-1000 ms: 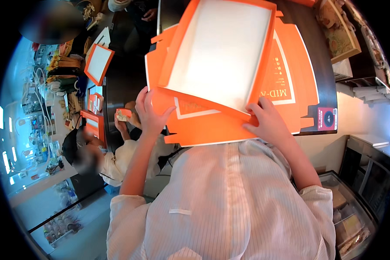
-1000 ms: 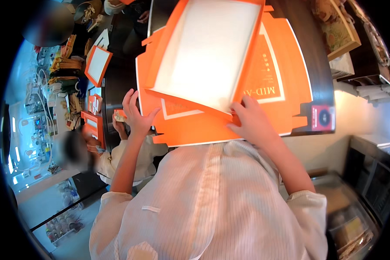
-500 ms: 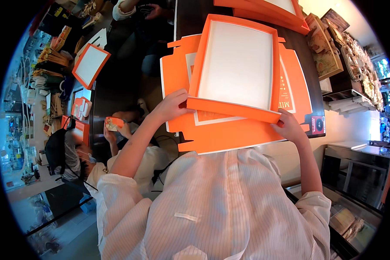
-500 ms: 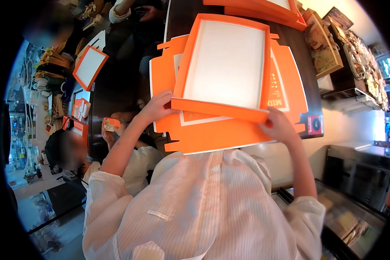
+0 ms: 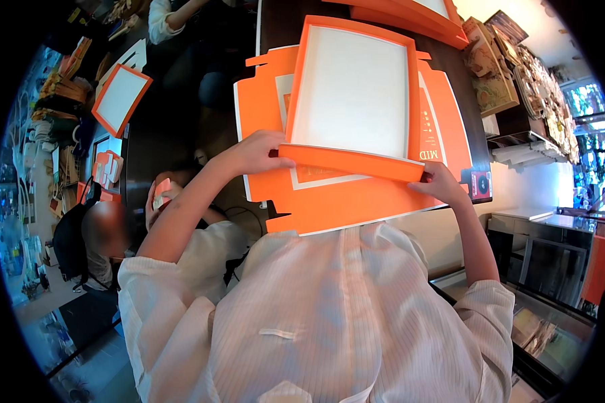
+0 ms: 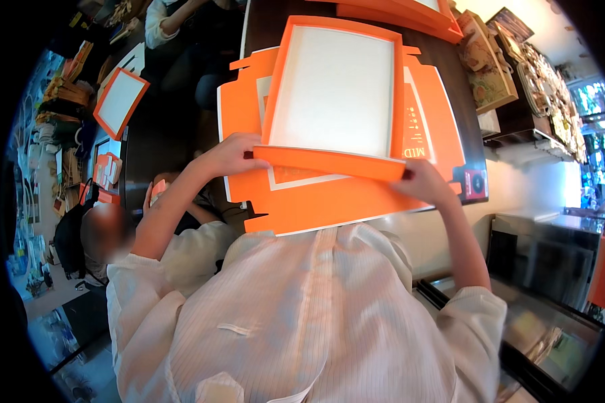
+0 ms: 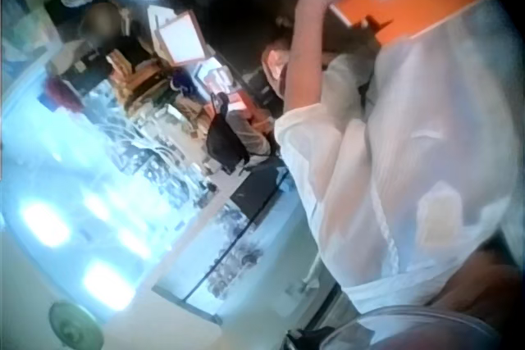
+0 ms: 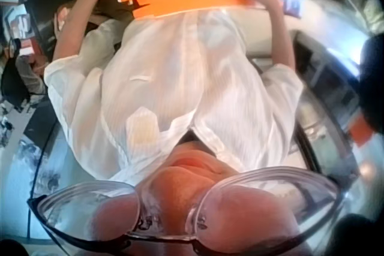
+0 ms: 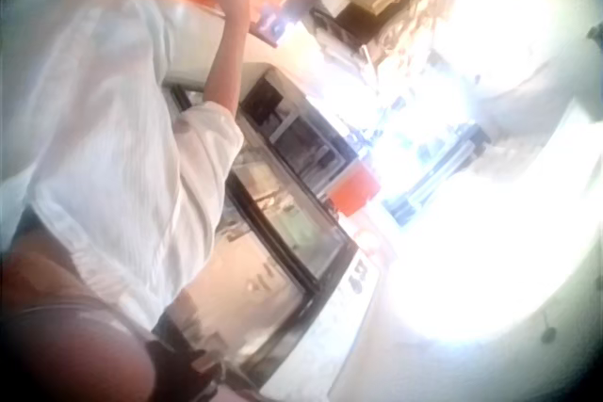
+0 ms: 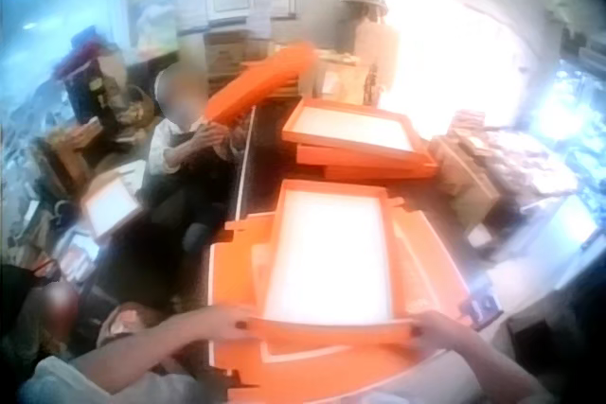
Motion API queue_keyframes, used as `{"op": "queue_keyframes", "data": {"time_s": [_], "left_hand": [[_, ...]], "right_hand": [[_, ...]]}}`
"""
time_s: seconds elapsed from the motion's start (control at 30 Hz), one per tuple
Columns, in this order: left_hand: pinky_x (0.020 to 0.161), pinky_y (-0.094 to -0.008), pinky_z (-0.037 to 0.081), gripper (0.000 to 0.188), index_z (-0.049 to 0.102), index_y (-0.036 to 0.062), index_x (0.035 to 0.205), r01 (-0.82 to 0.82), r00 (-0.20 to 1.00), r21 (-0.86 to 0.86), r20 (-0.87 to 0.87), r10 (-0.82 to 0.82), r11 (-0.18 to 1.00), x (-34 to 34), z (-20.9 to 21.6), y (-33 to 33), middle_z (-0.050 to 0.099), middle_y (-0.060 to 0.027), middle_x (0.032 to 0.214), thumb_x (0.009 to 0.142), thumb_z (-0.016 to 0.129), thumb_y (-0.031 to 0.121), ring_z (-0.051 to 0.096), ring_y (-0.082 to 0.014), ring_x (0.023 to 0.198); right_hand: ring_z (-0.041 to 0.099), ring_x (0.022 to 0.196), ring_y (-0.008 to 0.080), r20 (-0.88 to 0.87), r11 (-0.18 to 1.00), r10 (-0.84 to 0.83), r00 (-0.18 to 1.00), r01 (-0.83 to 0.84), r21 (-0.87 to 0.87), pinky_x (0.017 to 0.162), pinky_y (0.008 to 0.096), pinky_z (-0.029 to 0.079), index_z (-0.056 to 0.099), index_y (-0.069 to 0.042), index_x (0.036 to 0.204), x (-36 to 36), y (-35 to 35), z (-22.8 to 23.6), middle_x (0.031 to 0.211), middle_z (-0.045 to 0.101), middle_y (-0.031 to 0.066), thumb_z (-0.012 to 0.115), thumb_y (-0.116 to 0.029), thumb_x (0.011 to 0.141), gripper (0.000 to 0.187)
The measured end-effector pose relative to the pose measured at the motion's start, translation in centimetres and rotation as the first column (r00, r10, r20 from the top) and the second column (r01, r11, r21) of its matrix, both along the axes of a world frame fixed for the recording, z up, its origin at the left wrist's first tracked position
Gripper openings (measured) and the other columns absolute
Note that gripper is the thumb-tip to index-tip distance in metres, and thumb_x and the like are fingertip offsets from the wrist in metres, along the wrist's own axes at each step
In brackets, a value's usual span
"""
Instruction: The person assembles orange and white cardboard boxes by folding flaps and tucking tabs into slots. They handle multiple flat-packed box components, fold them into shape, and stack the finished boxes on the table.
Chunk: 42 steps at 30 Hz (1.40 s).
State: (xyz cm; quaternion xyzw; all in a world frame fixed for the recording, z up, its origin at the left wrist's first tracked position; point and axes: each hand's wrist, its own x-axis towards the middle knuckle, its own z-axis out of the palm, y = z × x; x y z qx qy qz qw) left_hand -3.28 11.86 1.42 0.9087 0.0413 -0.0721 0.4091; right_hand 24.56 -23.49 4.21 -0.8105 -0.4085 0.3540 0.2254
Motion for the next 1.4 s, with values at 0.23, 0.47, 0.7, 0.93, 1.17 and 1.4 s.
{"op": "queue_keyframes", "data": {"time_s": [0.23,0.47,0.7,0.93,1.17,1.4], "left_hand": [[0.064,-0.0346,0.049,0.037,0.06,-0.0038,0.081,-0.228,0.961,-0.103,-0.182,0.207,0.968,0.5,-0.2,-0.2,0.06,-0.0131,0.072,0.097,0.069,0.029,0.062,-0.0237,0.066],[0.055,-0.0331,0.05,0.043,0.058,-0.0002,0.064,-0.216,0.796,0.113,-0.555,0.242,0.97,4.3,0.7,-0.6,0.059,-0.0098,0.057,0.095,0.07,0.026,0.063,-0.0187,0.052],[0.06,-0.0356,0.051,0.027,0.062,0.0003,0.073,-0.223,0.848,0.296,-0.411,0.334,0.929,4.4,1.4,-2.4,0.063,-0.0143,0.066,0.09,0.075,0.018,0.066,-0.024,0.061],[0.077,-0.0412,0.053,0.016,0.067,0.0042,0.088,-0.394,0.908,0.434,0.044,0.418,0.81,1.1,0.0,-6.0,0.064,-0.0144,0.108,0.089,0.074,0.018,0.064,-0.0301,0.097],[0.079,-0.0412,0.051,0.016,0.069,0.0037,0.098,-0.34,0.76,0.573,0.635,-0.142,0.745,-2.1,-2.2,-7.5,0.063,-0.0076,0.11,0.086,0.073,0.012,0.063,-0.0253,0.097],[0.069,-0.0349,0.051,0.02,0.062,0.0059,0.092,-0.269,0.856,0.535,0.514,-0.056,0.801,-1.9,-3.3,-6.9,0.058,-0.0052,0.085,0.074,0.064,-0.003,0.06,-0.0244,0.078]], "right_hand": [[0.058,0.069,0.0177,-0.092,0.998,-0.067,0.993,0.067,-0.009,0.069,0.0349,0.048,0.061,0.004,0.084,0.8,0.0,-1.6,0.07,0.06,0.0076,0.062,-0.034,0.099,0.041],[0.058,0.076,0.0219,0.046,0.988,-0.056,0.997,0.062,-0.142,0.072,0.0375,0.048,0.057,-0.001,0.091,-0.5,1.6,-0.8,0.082,0.062,0.0123,0.065,-0.029,0.098,0.031],[0.06,0.086,0.0304,0.153,0.988,-0.155,0.976,0.152,0.032,0.077,0.0423,0.05,0.063,-0.007,0.103,-2.5,0.9,-1.8,0.09,0.06,0.0153,0.073,-0.026,0.094,0.023],[0.055,0.109,0.0302,0.652,0.975,-0.08,0.754,-0.076,0.208,0.091,0.0392,0.047,0.069,-0.009,0.115,-7.0,-2.3,-4.0,0.123,0.054,0.0119,0.075,-0.018,0.088,0.029],[0.057,0.1,0.0238,0.916,0.913,-0.083,0.392,-0.338,0.228,0.088,0.0397,0.043,0.062,-0.009,0.092,-6.5,-1.7,-6.5,0.091,0.059,0.0042,0.074,-0.015,0.081,0.017],[0.058,0.092,0.0209,0.915,0.885,-0.095,0.391,-0.387,0.258,0.084,0.0396,0.041,0.061,-0.01,0.088,-5.6,0.5,-3.4,0.089,0.06,0.0024,0.073,-0.015,0.082,0.015]]}}
